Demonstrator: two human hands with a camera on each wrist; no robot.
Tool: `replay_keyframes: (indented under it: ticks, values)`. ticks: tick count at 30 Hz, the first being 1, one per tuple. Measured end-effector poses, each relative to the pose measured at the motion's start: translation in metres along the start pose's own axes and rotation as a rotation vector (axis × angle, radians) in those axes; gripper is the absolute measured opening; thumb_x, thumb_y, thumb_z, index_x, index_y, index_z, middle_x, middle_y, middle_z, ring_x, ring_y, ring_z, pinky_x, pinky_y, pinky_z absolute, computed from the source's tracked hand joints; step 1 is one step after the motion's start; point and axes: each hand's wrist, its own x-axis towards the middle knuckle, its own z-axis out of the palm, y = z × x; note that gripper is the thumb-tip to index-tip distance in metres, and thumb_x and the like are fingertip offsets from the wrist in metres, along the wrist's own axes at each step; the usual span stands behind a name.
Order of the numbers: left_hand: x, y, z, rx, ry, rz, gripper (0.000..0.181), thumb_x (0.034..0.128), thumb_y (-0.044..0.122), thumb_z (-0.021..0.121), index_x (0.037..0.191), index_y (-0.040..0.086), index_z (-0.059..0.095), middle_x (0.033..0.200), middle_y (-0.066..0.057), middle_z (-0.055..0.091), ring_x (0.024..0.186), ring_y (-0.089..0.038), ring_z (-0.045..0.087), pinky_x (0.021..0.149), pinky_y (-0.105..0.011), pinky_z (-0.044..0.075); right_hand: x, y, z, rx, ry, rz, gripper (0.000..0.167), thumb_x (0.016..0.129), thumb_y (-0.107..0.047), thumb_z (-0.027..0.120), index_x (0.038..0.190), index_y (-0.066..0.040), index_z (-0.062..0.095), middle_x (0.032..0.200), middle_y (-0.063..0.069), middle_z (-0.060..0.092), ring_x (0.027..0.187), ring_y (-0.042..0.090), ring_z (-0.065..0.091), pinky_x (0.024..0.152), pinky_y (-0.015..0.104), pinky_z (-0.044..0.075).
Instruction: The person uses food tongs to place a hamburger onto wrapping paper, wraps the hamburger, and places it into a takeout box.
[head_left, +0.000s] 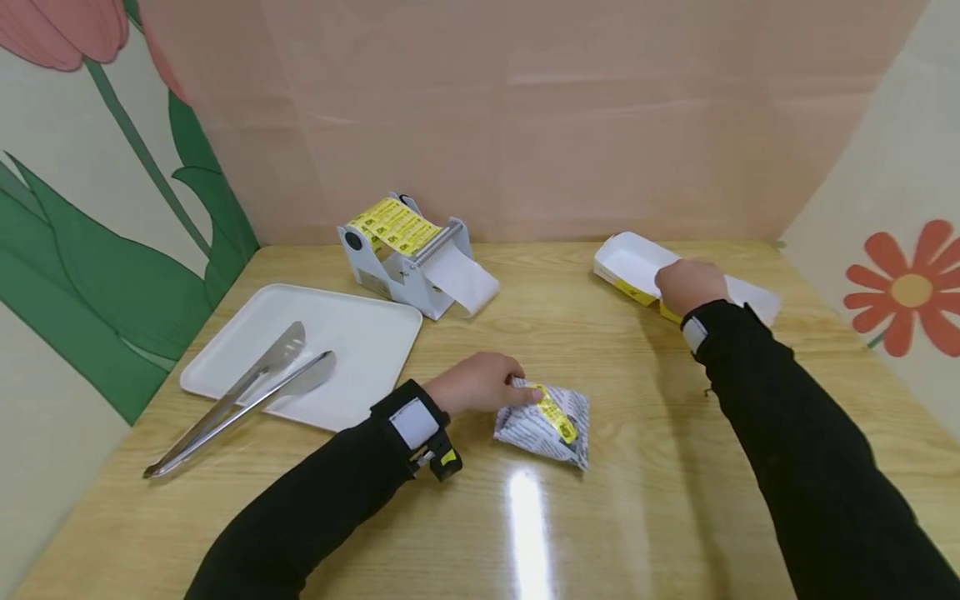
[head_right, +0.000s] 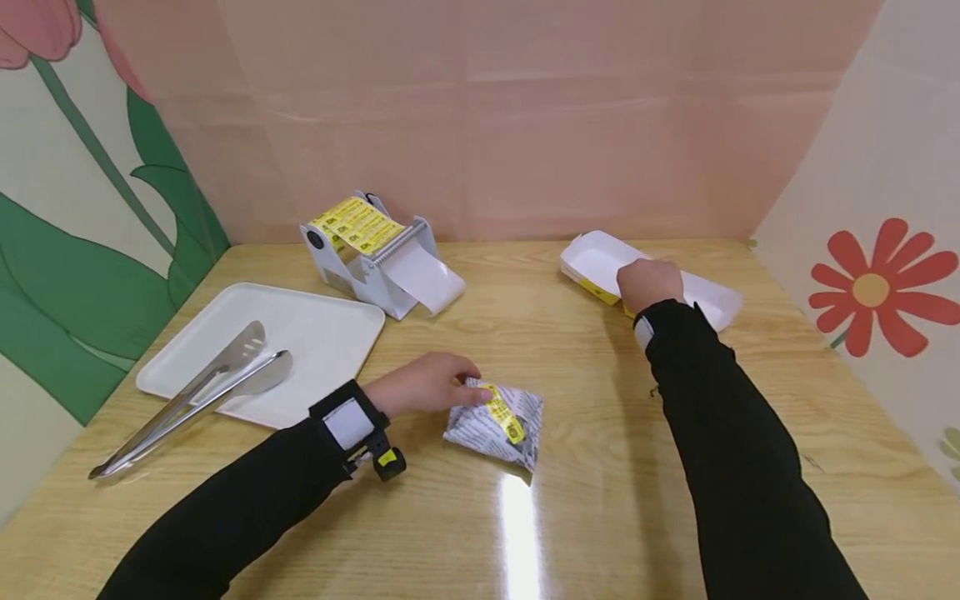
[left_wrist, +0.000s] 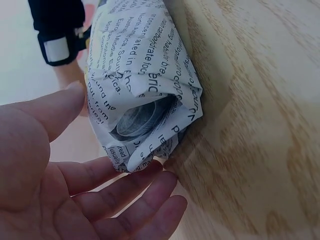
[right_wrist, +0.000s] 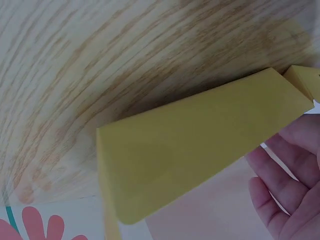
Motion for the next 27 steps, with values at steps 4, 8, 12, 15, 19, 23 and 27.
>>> replay_keyframes:
  ticks: [4,8,12,15,19,23,27]
  values:
    - [0.0,0.002,0.002,-0.013,-0.003,-0.004,0.056,0.0903,0.048,0.065,0.127,0.007,0.061,0.122,-0.005,0.063,0.106,-0.015,0.056,0.092,-0.031,0.046,-0.003,-0.002,0.0,-0.024,-0.029,-0.008,0.015,0.09,-0.001,0.06,0.076,-0.001,0.064,0.063,0.011,0.059,0.057,0.027,0.057,0.056,0.048,0.051]
    - [0.0,0.002,0.003,-0.02,0.001,0.01,0.054,0.0914,0.048,0.063,0.126,0.007,0.062,0.121,-0.005,0.063,0.105,-0.015,0.057,0.091,-0.031,0.046,-0.006,-0.008,-0.004,-0.026,-0.04,-0.023,0.014,0.089,-0.003,0.063,0.076,0.0,0.063,0.062,0.01,0.058,0.057,0.025,0.056,0.056,0.047,0.052]
    - [-0.001,0.002,0.001,-0.039,-0.009,-0.001,0.056,0.0898,0.048,0.066,0.127,0.007,0.061,0.123,-0.005,0.062,0.108,-0.015,0.055,0.093,-0.032,0.045,-0.008,-0.017,-0.01,-0.013,-0.033,-0.069,0.016,0.088,-0.004,0.063,0.073,-0.003,0.061,0.063,0.009,0.058,0.057,0.024,0.056,0.055,0.047,0.051]
    - [-0.001,0.001,0.0,-0.052,-0.022,-0.016,0.06,0.0871,0.049,0.069,0.129,0.006,0.06,0.124,-0.005,0.061,0.109,-0.016,0.055,0.094,-0.033,0.045,-0.011,-0.025,-0.015,-0.002,-0.03,-0.126,0.02,0.089,-0.001,0.059,0.069,-0.004,0.058,0.062,0.009,0.056,0.057,0.024,0.055,0.054,0.046,0.05]
    - [-0.001,0.0,0.001,-0.071,-0.036,-0.028,0.061,0.0865,0.047,0.07,0.129,0.005,0.06,0.124,-0.005,0.061,0.108,-0.015,0.054,0.095,-0.033,0.045,-0.018,-0.037,-0.022,-0.011,-0.035,-0.195,0.024,0.09,0.002,0.055,0.067,-0.005,0.055,0.061,0.007,0.052,0.056,0.022,0.051,0.054,0.04,0.047]
    - [-0.004,0.0,0.002,-0.097,-0.05,-0.03,0.055,0.0875,0.044,0.07,0.124,0.005,0.062,0.116,-0.004,0.063,0.101,-0.016,0.055,0.089,-0.032,0.046,-0.026,-0.048,-0.027,-0.031,-0.015,-0.247,0.026,0.09,0.004,0.054,0.066,-0.005,0.054,0.059,0.006,0.048,0.055,0.021,0.046,0.055,0.038,0.045]
    - [-0.007,-0.001,0.0,-0.095,-0.054,-0.031,0.051,0.0873,0.043,0.071,0.119,0.004,0.064,0.108,-0.003,0.063,0.094,-0.016,0.055,0.083,-0.031,0.047,-0.032,-0.057,-0.031,-0.042,-0.017,-0.288,0.026,0.09,0.005,0.055,0.067,-0.006,0.053,0.06,0.006,0.048,0.055,0.02,0.046,0.055,0.037,0.045]
